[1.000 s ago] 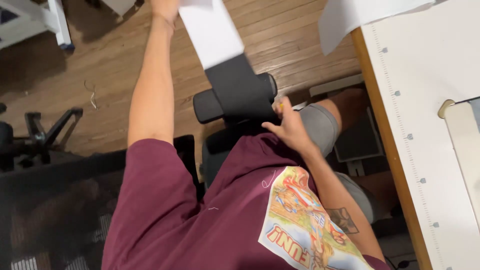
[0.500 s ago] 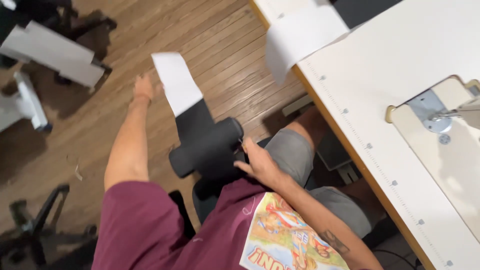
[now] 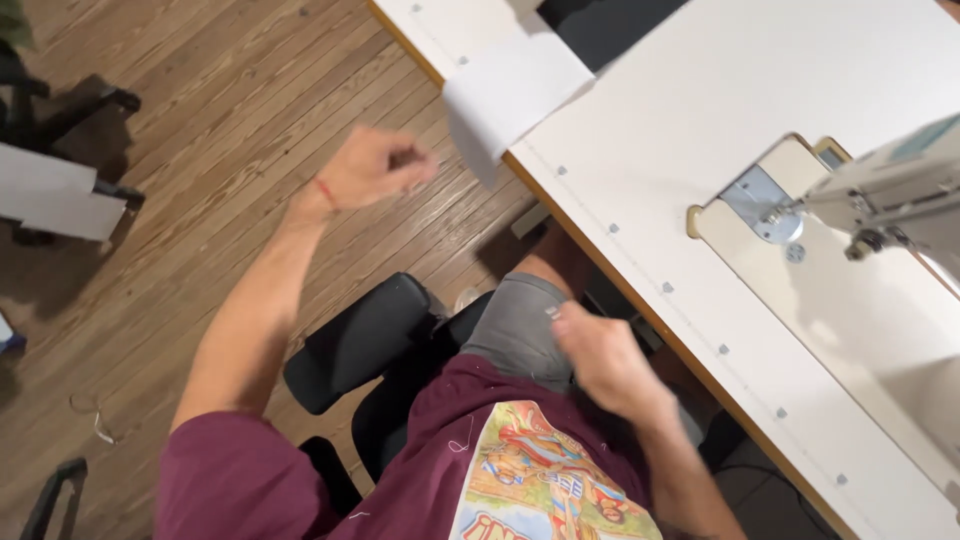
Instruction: Aligning and folding leather strips on a sewing machine table for assembly
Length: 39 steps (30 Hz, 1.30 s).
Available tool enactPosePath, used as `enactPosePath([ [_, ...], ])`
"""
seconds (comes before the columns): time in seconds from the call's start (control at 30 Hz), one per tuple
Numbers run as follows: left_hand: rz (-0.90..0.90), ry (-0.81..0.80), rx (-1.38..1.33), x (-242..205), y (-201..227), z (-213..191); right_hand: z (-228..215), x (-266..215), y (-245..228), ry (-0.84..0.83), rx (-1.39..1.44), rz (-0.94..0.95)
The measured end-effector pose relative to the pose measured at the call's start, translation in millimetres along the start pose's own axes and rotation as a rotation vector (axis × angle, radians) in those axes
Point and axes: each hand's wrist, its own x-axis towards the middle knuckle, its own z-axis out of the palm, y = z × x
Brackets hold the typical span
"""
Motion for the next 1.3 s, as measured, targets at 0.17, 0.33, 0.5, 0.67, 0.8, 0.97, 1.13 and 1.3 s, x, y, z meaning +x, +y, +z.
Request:
enactPosePath([
  [0.17, 0.227, 0.383, 0.252, 127.8, 69.5, 10.3, -83.2, -26.3, -26.3, 0.057, -0.039, 0.075],
  [0.33, -0.055, 0.313, 0.580, 249.9, 37.3, 63.6, -112.8, -64.0, -12.3, 0.237, -0.087, 0.290],
  [0.5, -0.041, 0.290, 0.236, 282.1, 26.3, 65.6, -133.7, -101.2, 28.4, 0.335, -0.249, 0.844],
  [0.67, 0.168, 0.259, -0.387, 263.1, 33.2, 52.9, -148.3, -134.8, 46.4, 0.632, -0.324, 0.996],
  [0.8, -0.025, 0.141, -0.446, 222.1, 64.5, 35.5, -142.0, -185.8, 101.6, 0.839, -0.482, 0.943],
  [0.97, -0.197, -0.089, -0.288, 170.2, 90.2, 2.0, -129.8, -218.1, 143.4, 0.925, -0.800, 0.782],
  [1.13, -0.250, -0.202, -0.079, 128.2, 62.8, -27.1, -128.6, -202.1, 118.4, 1.076, -0.630, 0.608],
  [1.3, -0.121, -0.236, -0.149, 79.9, 22.7, -51.2, -125.1, -201.0, 119.6, 1.123, -0.664, 0.572],
])
